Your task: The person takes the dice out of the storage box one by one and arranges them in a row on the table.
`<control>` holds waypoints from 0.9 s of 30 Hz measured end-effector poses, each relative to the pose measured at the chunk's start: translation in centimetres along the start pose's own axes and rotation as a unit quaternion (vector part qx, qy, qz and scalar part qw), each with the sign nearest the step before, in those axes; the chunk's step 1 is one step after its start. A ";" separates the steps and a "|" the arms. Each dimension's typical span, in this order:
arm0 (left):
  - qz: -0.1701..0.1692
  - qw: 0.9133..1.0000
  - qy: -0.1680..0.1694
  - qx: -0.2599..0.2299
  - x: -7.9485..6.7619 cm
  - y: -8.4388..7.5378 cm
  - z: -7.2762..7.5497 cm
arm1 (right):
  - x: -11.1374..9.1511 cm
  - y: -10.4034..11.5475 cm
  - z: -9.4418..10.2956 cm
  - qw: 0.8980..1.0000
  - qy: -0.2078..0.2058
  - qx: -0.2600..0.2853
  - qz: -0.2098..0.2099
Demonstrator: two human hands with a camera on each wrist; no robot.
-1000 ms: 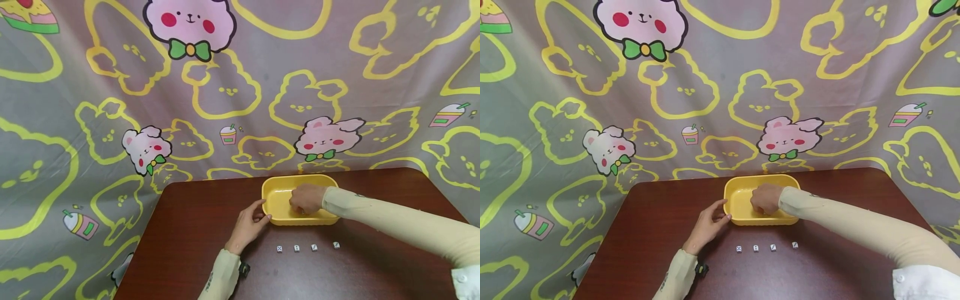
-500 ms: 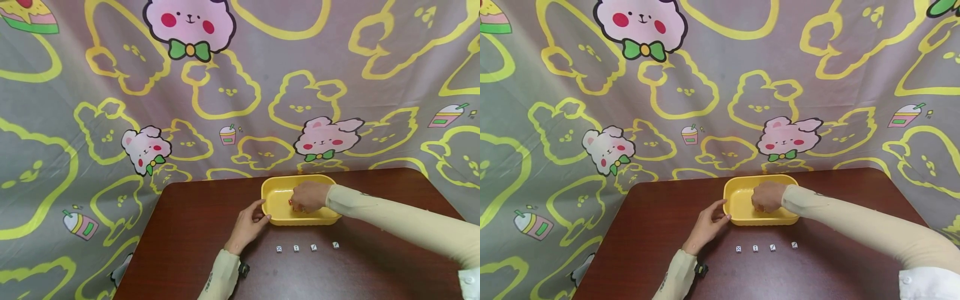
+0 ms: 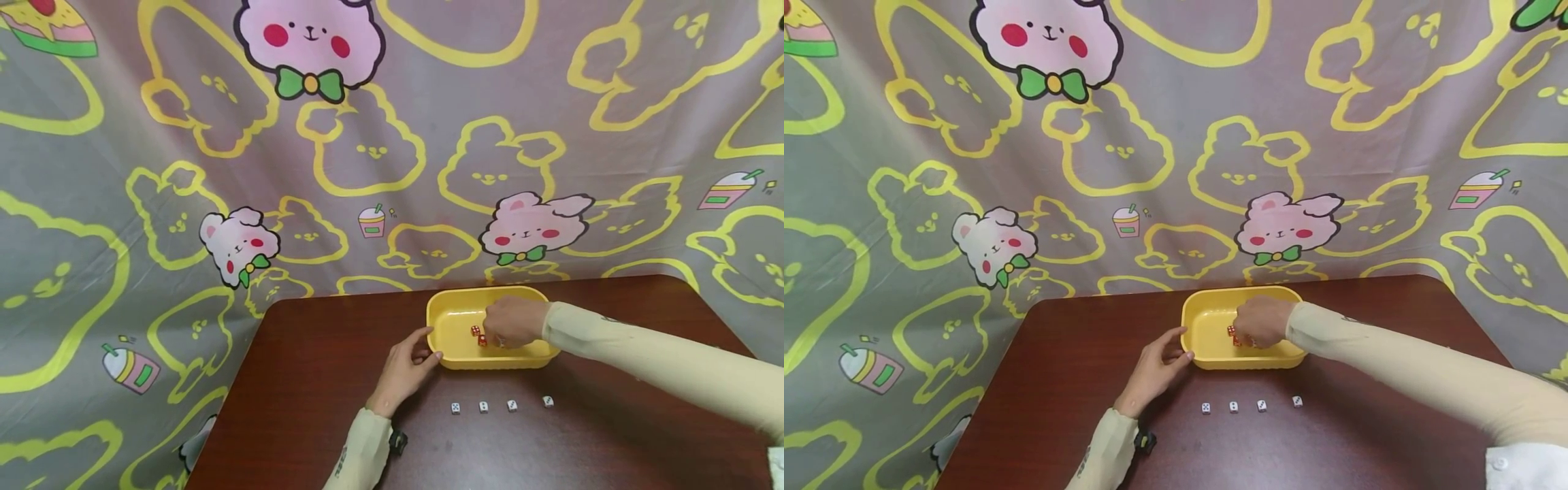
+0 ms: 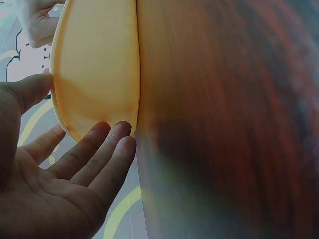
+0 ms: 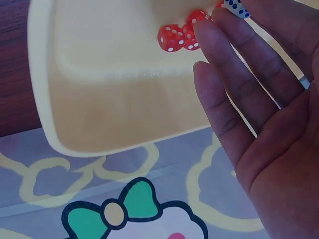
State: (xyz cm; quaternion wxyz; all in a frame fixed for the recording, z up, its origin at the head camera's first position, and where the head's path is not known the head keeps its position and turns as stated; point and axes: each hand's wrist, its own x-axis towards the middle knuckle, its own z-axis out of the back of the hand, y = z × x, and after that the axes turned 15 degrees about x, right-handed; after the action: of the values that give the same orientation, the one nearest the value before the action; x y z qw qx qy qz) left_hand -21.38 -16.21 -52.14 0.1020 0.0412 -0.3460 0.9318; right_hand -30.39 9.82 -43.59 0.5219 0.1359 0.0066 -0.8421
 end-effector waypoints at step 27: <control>-0.013 1.000 -0.003 -0.011 0.1 0.1 -0.1 | -2.9 0.3 1.9 1.000 -0.010 0.012 -0.016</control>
State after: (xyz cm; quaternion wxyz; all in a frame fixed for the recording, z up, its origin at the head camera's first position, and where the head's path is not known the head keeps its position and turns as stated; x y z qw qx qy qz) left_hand -21.50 -16.26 -52.27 0.1132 0.0472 -0.3557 0.9265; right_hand -29.32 11.88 -41.02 0.5063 0.1339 -0.0065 -0.8519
